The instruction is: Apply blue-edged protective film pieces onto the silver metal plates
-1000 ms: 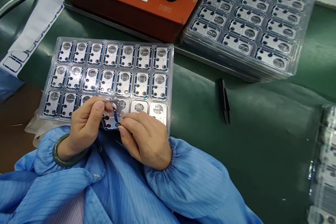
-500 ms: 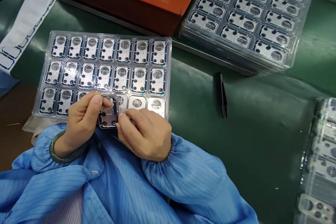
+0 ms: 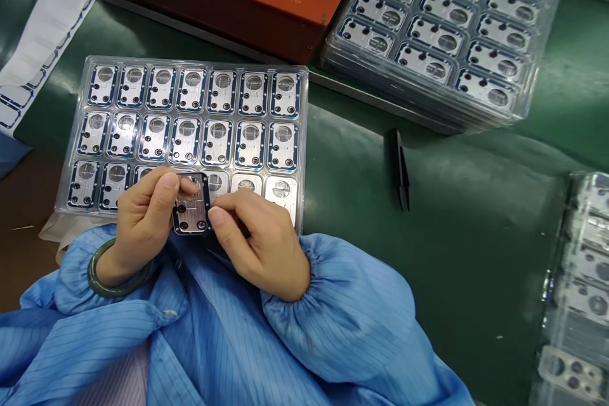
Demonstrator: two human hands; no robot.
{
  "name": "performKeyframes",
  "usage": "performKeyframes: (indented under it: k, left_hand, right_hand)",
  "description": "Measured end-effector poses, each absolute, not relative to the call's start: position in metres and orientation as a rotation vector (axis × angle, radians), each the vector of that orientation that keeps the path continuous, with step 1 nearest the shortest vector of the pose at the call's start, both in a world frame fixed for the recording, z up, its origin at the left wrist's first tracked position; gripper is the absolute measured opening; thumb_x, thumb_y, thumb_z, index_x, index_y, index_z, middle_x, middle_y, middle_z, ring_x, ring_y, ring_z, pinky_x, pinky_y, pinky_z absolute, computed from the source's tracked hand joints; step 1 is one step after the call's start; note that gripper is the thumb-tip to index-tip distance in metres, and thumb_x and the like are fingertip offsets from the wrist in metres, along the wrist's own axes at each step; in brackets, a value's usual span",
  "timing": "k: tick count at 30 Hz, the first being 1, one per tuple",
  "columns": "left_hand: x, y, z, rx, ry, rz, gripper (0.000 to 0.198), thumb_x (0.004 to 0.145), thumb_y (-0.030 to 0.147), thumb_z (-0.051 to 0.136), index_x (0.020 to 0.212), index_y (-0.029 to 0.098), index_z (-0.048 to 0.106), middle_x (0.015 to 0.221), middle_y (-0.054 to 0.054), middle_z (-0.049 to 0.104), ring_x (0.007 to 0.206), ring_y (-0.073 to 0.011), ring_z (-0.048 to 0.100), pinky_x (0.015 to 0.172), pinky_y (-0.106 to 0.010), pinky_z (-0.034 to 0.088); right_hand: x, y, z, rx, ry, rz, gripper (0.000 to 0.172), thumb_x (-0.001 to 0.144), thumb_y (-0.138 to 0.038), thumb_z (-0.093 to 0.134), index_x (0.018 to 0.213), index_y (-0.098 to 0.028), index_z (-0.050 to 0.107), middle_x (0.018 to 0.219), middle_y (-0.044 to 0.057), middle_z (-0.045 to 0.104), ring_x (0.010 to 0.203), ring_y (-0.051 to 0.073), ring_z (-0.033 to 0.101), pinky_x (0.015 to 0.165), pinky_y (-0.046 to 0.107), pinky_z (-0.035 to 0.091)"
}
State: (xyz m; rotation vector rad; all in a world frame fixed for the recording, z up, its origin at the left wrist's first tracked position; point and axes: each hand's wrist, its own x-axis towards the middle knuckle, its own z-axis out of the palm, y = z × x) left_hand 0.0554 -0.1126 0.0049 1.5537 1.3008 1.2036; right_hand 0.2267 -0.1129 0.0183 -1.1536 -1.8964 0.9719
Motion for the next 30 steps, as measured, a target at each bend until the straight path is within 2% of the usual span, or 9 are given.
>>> performKeyframes:
  k: [10,14,19,24,30]
  left_hand:
    - [0.0546,-0.1139,0.0062,1.581,1.229,1.138,0.026,0.096,0.026,0.043,0.087,0.021,0.067,0.074,0.001,0.067,0.066,-0.0098,0.060,0.061,-0.021,0.047]
    - [0.0533,-0.1133,0.0077,1.581,1.182,1.098,0.026,0.096,0.025,0.043,0.085,0.021,0.066,0.075,0.000,0.066,0.067,-0.0094,0.060,0.061,-0.020,0.046]
    - [0.0517,-0.1129,0.0087,1.560,1.128,1.001,0.027,0.096,0.028,0.043,0.085,0.021,0.066,0.068,0.001,0.062,0.056,-0.0087,0.053,0.052,-0.021,0.042]
    - [0.0521,-0.1112,0.0096,1.518,1.103,1.021,0.030,0.097,0.030,0.041,0.084,0.019,0.065,0.071,0.000,0.064,0.062,-0.0101,0.056,0.057,-0.022,0.044]
    - [0.0570,-0.1094,0.0109,1.515,1.092,1.050,0.015,0.089,0.028,0.056,0.078,0.018,0.058,0.062,0.003,0.053,0.053,-0.0076,0.047,0.048,-0.019,0.038]
  right_hand:
    - [0.2257,-0.1117,0.0182,-1.086,-1.791,1.123,0.019,0.085,-0.016,0.053,0.067,-0.019,0.051,0.056,-0.005,0.048,0.048,0.007,0.042,0.045,0.020,0.036]
    - [0.2258,-0.1111,0.0197,-1.101,-1.700,1.224,0.017,0.087,-0.019,0.055,0.070,-0.018,0.054,0.058,-0.004,0.050,0.050,0.007,0.044,0.046,0.020,0.037]
    - [0.2245,-0.1117,0.0183,-1.159,-1.598,1.262,0.022,0.088,-0.020,0.055,0.066,-0.019,0.052,0.056,-0.005,0.048,0.048,0.006,0.043,0.045,0.020,0.036]
    - [0.2240,-0.1123,0.0180,-1.157,-1.573,1.284,0.023,0.088,-0.020,0.055,0.065,-0.019,0.051,0.054,-0.006,0.047,0.048,0.006,0.041,0.045,0.020,0.036]
    - [0.2243,-0.1118,0.0189,-1.115,-1.620,1.279,0.020,0.086,-0.018,0.054,0.066,-0.017,0.053,0.056,-0.005,0.050,0.049,0.006,0.043,0.046,0.019,0.036]
